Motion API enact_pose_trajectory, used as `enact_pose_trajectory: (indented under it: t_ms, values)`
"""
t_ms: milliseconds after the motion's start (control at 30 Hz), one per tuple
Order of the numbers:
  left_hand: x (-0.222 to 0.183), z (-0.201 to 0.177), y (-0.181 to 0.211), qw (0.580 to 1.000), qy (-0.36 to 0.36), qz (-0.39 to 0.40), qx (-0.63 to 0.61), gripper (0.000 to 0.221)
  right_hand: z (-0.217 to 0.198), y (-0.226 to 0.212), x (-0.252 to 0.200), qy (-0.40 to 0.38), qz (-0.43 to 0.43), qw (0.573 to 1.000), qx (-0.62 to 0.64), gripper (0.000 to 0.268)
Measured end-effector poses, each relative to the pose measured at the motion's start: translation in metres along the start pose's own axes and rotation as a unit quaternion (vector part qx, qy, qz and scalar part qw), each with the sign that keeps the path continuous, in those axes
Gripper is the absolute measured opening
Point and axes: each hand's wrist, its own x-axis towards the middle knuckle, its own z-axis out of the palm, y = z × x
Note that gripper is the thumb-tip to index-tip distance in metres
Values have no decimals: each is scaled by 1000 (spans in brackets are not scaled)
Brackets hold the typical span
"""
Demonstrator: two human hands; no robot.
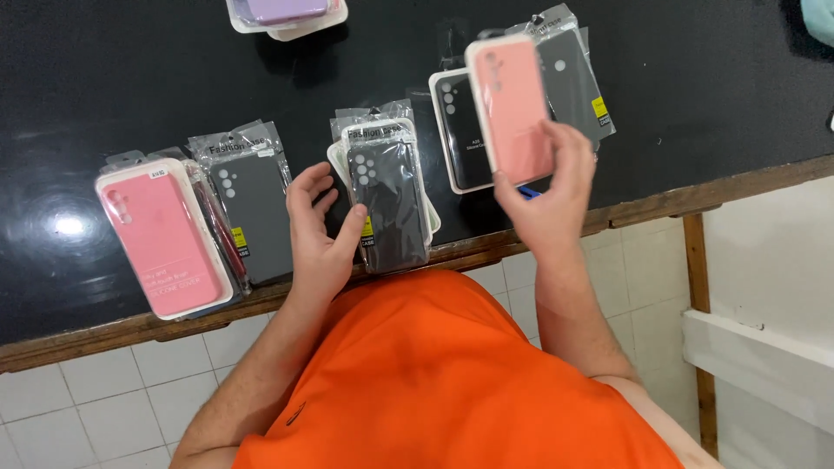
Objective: The person picks up various packaged phone cases from a black table, including pink, black, green, and red models. They walk to a wall display and hang the cases on hooks, then return to the table to repeat the process with different items.
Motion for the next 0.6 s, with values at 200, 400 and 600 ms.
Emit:
enact_pose_trajectory:
  t_ms: [200,400,600]
  values:
    - [-13,-5,11,1000,0,-15,4,63,44,-8,-14,-86,29,995,-30,102]
    - [-26,-16,18,1000,9,-2,23,61,59,-21,9,-149,118,979,-71,120]
    - [-28,-19,20,1000,14,-2,23,56,72,3,18,-176,109,971,-124,120]
